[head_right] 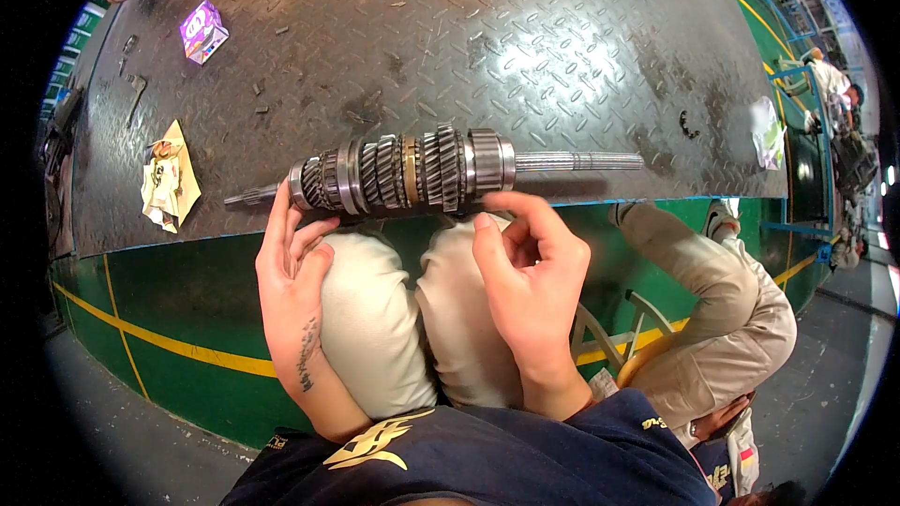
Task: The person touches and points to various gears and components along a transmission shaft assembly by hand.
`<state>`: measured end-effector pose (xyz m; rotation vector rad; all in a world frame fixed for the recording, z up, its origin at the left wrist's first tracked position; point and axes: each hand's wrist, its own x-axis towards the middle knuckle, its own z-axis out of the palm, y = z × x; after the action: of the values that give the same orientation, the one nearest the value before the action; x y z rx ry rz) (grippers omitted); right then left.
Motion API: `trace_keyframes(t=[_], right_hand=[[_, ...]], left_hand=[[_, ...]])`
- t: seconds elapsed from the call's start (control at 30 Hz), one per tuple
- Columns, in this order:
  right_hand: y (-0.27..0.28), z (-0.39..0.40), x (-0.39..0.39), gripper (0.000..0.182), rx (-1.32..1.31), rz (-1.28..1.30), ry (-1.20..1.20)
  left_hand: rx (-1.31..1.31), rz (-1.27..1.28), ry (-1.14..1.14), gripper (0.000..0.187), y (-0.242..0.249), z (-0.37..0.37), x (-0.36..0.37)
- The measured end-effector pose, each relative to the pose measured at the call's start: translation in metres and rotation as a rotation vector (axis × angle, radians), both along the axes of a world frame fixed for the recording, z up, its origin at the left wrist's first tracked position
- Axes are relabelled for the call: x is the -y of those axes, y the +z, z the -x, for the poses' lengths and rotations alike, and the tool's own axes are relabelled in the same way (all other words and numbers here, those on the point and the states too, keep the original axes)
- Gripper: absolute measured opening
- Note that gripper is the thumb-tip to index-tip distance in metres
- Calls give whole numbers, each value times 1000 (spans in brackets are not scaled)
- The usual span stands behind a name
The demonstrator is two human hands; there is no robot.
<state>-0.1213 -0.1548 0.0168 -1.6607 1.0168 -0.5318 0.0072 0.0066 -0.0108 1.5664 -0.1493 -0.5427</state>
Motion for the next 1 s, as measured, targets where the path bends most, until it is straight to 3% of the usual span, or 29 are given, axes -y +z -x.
trace_keyframes(t=[0.47, 0.6, 0.7, 0.77, 0.8, 0.87, 0.9, 1.0], right_hand=[[-3, -7, 4, 67, -51, 52, 122], [-2, -9, 7, 66, -118, 65, 145], [0, -11, 8, 64, -149, 105, 169], [2, -14, 5, 36, -108, 172, 79], [1, -11, 6, 36, -106, 172, 79], [-5, -2, 8, 12, -106, 75, 47], [-2, -4, 4, 19, -43, 93, -7], [-3, -5, 4, 14, 43, 104, -52]], left_hand=[[-3, -2, 0, 76, -1, 0, 0], [-4, -18, 0, 75, 1, 1, 0], [-7, -29, 3, 75, 3, 1, 2], [-7, -28, 1, 75, 1, 1, 1], [-6, -22, -4, 76, 1, 1, 0], [1, -11, -10, 76, 0, 0, 0], [3, -11, -10, 76, 0, 1, 0], [2, -18, -8, 76, 0, 1, 0]])
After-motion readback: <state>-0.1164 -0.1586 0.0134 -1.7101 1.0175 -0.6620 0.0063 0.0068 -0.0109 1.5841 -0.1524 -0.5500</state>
